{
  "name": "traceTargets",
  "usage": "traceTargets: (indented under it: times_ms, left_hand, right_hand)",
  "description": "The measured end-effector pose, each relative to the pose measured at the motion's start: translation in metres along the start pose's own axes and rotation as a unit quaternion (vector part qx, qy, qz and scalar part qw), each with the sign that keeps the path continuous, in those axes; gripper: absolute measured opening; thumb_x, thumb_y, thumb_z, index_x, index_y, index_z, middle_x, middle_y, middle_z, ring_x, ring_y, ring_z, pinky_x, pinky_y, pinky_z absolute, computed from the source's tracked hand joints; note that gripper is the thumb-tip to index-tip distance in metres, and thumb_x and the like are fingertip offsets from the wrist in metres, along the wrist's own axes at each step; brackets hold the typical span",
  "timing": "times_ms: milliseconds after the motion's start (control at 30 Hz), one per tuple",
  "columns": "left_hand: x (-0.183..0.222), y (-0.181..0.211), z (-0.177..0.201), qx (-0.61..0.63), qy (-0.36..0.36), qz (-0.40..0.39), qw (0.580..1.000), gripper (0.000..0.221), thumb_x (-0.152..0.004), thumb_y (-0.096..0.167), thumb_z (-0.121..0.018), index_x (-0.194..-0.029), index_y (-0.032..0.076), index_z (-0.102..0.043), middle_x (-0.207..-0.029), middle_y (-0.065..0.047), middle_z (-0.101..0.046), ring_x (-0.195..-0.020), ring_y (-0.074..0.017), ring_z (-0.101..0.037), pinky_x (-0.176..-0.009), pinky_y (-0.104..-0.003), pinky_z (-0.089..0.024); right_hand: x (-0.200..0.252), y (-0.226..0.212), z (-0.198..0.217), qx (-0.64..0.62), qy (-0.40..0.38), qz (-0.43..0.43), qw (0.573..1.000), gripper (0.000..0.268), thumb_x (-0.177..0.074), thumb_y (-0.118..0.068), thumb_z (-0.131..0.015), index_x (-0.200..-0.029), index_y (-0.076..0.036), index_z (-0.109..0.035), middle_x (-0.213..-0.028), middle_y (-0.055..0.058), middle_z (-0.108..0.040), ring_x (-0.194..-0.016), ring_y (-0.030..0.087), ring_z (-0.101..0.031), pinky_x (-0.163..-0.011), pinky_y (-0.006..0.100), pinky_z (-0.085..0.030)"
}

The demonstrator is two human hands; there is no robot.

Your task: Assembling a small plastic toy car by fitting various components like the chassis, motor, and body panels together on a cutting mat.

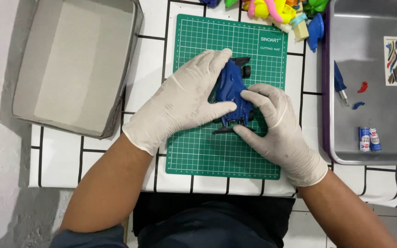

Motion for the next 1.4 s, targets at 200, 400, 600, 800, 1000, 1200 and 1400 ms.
traceTargets:
  times_ms: [200,400,600,800,1000,1200,1400]
  left_hand:
    - [0.003,-0.016,0.001,0.007,0.023,-0.044,0.999,0.065,-0.095,0.032,-0.068,-0.146,0.000,-0.045,-0.151,-0.022,-0.047,-0.139,-0.0372,-0.045,-0.117,-0.047,-0.035]
    - [0.003,-0.018,-0.007,-0.016,0.010,-0.055,0.998,0.065,-0.097,0.032,-0.066,-0.149,0.001,-0.043,-0.152,-0.021,-0.045,-0.142,-0.0370,-0.040,-0.120,-0.049,-0.031]
    - [0.003,-0.016,-0.005,-0.011,0.013,-0.059,0.998,0.063,-0.097,0.032,-0.065,-0.148,0.001,-0.044,-0.150,-0.020,-0.048,-0.141,-0.0386,-0.040,-0.120,-0.050,-0.030]
    - [0.003,-0.012,-0.001,-0.009,0.021,-0.068,0.997,0.059,-0.095,0.031,-0.066,-0.143,0.001,-0.048,-0.142,-0.018,-0.052,-0.133,-0.0355,-0.046,-0.115,-0.049,-0.037]
    - [0.001,-0.018,-0.010,-0.016,-0.015,-0.015,1.000,0.082,-0.095,0.046,-0.071,-0.155,0.004,-0.035,-0.158,-0.024,-0.040,-0.148,-0.0409,-0.033,-0.122,-0.049,-0.024]
    - [0.001,-0.010,-0.004,0.015,0.002,-0.034,0.999,0.069,-0.094,0.039,-0.071,-0.145,0.001,-0.044,-0.132,-0.014,-0.052,-0.119,-0.0314,-0.056,-0.099,-0.045,-0.049]
    - [0.000,-0.007,-0.004,0.012,0.000,-0.041,0.999,0.059,-0.096,0.035,-0.068,-0.139,0.000,-0.046,-0.130,-0.014,-0.051,-0.106,-0.0296,-0.060,-0.087,-0.043,-0.053]
  right_hand:
    - [0.000,-0.002,0.003,-0.022,0.004,-0.001,1.000,0.060,-0.095,-0.025,-0.078,-0.142,-0.004,-0.048,-0.135,0.020,-0.054,-0.127,0.037,-0.055,-0.112,0.050,-0.046]
    - [0.002,-0.001,0.002,-0.014,0.006,0.007,1.000,0.059,-0.093,-0.018,-0.080,-0.141,-0.004,-0.049,-0.131,0.019,-0.055,-0.121,0.035,-0.057,-0.108,0.049,-0.048]
    - [0.003,0.001,0.001,-0.012,0.009,0.006,1.000,0.059,-0.093,-0.020,-0.081,-0.141,-0.005,-0.050,-0.129,0.019,-0.055,-0.119,0.035,-0.057,-0.105,0.048,-0.050]
    - [0.001,-0.005,0.005,-0.031,0.005,0.002,1.000,0.048,-0.100,-0.025,-0.069,-0.140,-0.004,-0.050,-0.128,0.018,-0.053,-0.119,0.035,-0.056,-0.106,0.048,-0.049]
    - [0.001,-0.002,0.005,-0.049,0.003,-0.011,0.999,0.043,-0.101,-0.019,-0.063,-0.140,-0.005,-0.052,-0.141,0.023,-0.052,-0.132,0.039,-0.054,-0.114,0.053,-0.045]
    - [0.003,-0.005,0.002,-0.021,-0.007,0.019,1.000,0.048,-0.102,-0.015,-0.062,-0.148,-0.012,-0.049,-0.155,0.023,-0.048,-0.140,0.042,-0.053,-0.117,0.057,-0.042]
    - [0.004,-0.002,-0.001,-0.014,-0.005,0.023,1.000,0.051,-0.101,-0.011,-0.062,-0.149,-0.011,-0.048,-0.152,0.021,-0.050,-0.138,0.041,-0.055,-0.115,0.057,-0.044]
Point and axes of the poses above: each hand's wrist, its own x-axis away from the middle knuckle, its own z-axis out of the back of the hand, y = z × x, the point moved 9 cm from there along -x, towards the middle knuckle
